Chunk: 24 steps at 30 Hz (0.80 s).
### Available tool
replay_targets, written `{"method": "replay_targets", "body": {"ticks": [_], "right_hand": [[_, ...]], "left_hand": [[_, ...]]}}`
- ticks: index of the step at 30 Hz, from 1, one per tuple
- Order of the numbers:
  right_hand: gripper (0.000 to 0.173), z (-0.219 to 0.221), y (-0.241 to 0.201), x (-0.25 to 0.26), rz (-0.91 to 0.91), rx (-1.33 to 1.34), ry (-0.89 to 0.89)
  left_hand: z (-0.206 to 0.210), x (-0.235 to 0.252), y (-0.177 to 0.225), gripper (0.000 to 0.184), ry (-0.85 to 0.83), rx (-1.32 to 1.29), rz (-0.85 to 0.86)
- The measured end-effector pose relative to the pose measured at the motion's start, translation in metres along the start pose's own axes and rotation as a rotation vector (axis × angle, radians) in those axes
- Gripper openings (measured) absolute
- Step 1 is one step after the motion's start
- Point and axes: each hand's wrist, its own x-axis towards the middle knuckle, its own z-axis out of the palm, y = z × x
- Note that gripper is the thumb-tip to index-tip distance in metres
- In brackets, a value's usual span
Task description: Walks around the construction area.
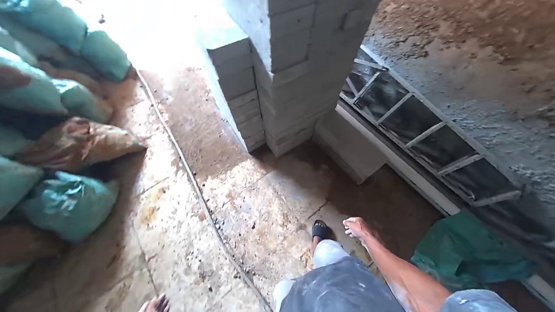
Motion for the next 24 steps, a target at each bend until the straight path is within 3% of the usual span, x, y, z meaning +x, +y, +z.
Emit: {"method": "replay_targets", "body": {"ticks": [3, 6, 10, 13, 15, 21, 24], "right_hand": [[0.039, -0.003, 0.009, -0.012, 0.014, 0.141, -0.046], [0.038, -0.018, 0.028, -0.003, 0.006, 0.229, -0.063], [0.038, -0.055, 0.064, 0.042, 0.061, 0.317, -0.012], [0.039, -0.090, 0.091, 0.075, 0.156, 0.394, 0.083], [0.039, -0.111, 0.098, 0.077, 0.204, 0.433, 0.135], [0.039, -0.158, 0.079, 0.095, 0.203, 0.578, 0.182], [0.038, -0.166, 0.078, 0.118, 0.254, 0.618, 0.184]], "left_hand": [[0.133, -0.002, 0.041, 0.034, -0.170, 0.008, -0.045], [0.258, -0.039, 0.044, 0.031, -0.378, 0.093, -0.057], [0.380, -0.085, 0.025, 0.040, -0.573, 0.148, -0.164], [0.418, -0.083, 0.009, 0.047, -0.615, 0.259, -0.196], [0.413, -0.073, 0.008, 0.047, -0.573, 0.329, -0.219], [0.416, -0.020, 0.028, 0.044, -0.396, 0.569, -0.223], [0.456, -0.017, 0.043, 0.043, -0.355, 0.591, -0.246]]}}
